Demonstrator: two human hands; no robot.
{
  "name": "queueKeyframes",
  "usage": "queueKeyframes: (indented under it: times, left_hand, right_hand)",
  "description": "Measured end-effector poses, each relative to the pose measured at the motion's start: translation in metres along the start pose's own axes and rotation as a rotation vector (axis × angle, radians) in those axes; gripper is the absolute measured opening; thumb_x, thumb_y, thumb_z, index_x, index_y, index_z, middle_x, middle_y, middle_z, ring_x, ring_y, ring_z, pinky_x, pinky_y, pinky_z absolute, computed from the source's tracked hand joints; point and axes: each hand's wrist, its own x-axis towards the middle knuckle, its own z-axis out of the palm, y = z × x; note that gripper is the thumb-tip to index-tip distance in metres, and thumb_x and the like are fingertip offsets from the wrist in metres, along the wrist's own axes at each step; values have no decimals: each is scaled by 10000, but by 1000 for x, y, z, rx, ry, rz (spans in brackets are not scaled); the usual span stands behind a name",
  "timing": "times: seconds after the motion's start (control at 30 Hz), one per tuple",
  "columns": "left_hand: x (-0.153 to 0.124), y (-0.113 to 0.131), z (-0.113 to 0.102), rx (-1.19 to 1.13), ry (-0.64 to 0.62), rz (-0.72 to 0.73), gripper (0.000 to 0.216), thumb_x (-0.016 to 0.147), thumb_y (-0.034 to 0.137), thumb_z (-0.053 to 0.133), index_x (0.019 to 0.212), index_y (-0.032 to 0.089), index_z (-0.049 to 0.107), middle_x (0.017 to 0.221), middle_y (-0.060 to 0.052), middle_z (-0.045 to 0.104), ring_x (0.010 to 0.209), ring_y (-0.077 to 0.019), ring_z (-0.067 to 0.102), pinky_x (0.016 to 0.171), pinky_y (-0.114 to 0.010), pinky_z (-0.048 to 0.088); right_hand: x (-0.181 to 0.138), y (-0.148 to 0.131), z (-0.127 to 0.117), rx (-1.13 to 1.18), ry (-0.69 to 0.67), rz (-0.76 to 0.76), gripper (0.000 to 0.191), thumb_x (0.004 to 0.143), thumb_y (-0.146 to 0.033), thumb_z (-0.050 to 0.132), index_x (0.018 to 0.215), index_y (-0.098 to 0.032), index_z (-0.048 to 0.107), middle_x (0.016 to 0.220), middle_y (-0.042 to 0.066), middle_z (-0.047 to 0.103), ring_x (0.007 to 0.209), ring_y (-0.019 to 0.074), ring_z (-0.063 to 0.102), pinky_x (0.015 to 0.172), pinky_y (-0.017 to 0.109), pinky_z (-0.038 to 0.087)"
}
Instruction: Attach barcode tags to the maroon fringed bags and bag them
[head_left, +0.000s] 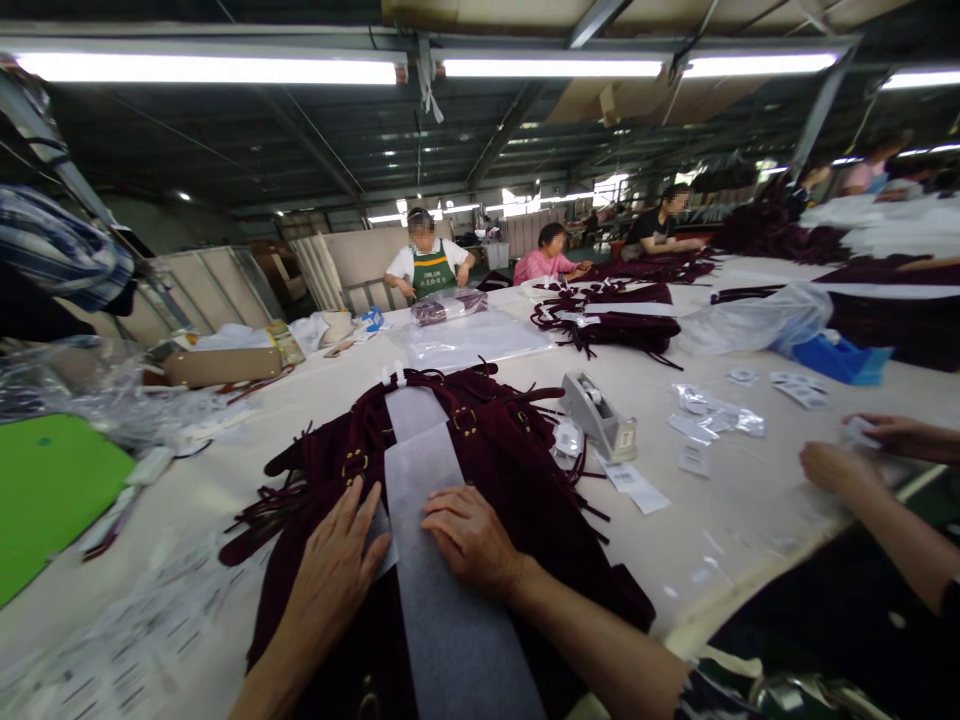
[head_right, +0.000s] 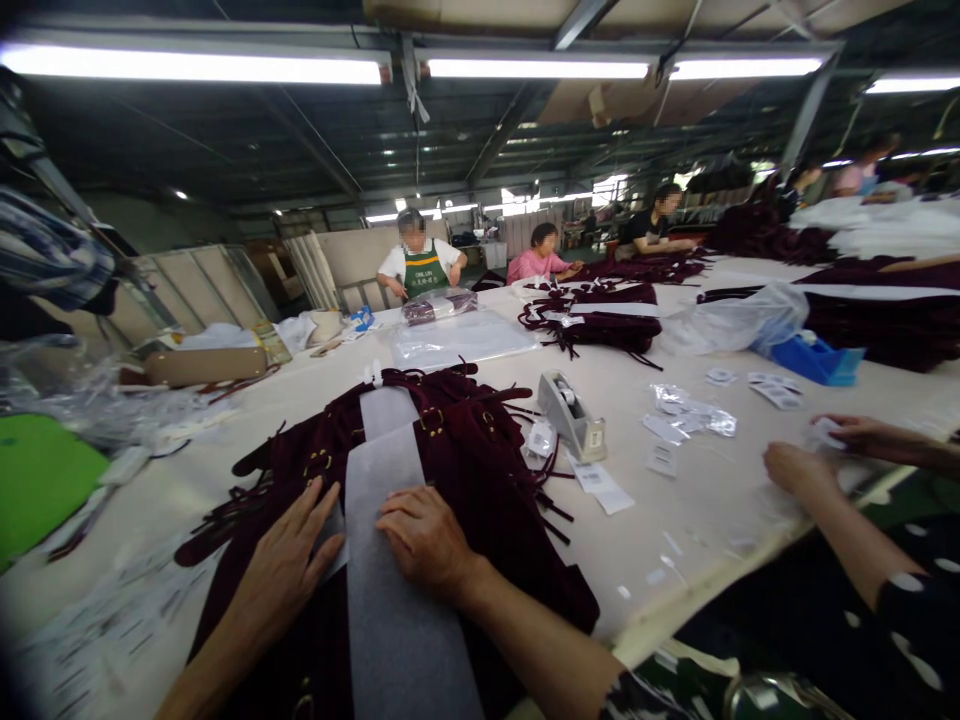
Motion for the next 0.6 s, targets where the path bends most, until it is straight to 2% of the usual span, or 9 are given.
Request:
queueKeyframes:
  times: [0.13, 0.23, 0.37, 0.5, 0.6]
  left_hand:
    - [0, 4, -8, 20, -45, -7, 528, 949, 400, 453, 1431, 185, 469, 1521, -130, 438, 1359, -291, 464, 1078, -448, 429]
    - [-3, 18, -23, 18, -111, -56, 528, 934, 343, 492, 1438, 191, 450, 1522, -122, 439, 1366, -280, 456, 1091, -446, 420]
    - [-5, 37, -42, -73, -193, -136, 563, 929, 330, 530, 1457, 179, 403, 1560, -147, 369, 1418, -271, 385, 1129, -440, 384]
    - [-8, 42, -52, -211, -185, -193, 544, 936, 358, 551, 1425, 154, 426, 1573, -184, 322, 1436, -284, 353, 1140, -441, 385]
    - [-12, 42, -54, -283, -138, -190, 520, 950, 344, 535, 1405, 112, 435, 1571, -211, 310, 1460, -294, 302, 1171, -420, 356]
  right_hand:
    - [1, -3, -2, -6, 0, -3, 170, 942, -167, 521, 996, -208, 677, 1070, 61, 710, 1113, 187, 596, 979, 366, 446]
    - [-1, -7, -4, -9, 0, -4, 192, 943, -152, 514, 998, -206, 689, 1051, 67, 713, 1101, 196, 612, 974, 380, 467]
    - [-4, -2, -3, -13, -32, -14, 217, 948, -158, 509, 1024, -211, 706, 1074, 84, 710, 1096, 222, 628, 959, 414, 498]
    - [-1, 3, -9, -8, -97, 2, 182, 954, -253, 534, 982, -229, 712, 1059, 67, 710, 1048, 224, 650, 927, 395, 532]
    - [13, -8, -20, -49, -113, 61, 199, 961, -337, 526, 996, -245, 699, 1066, 46, 706, 988, 207, 671, 883, 355, 553]
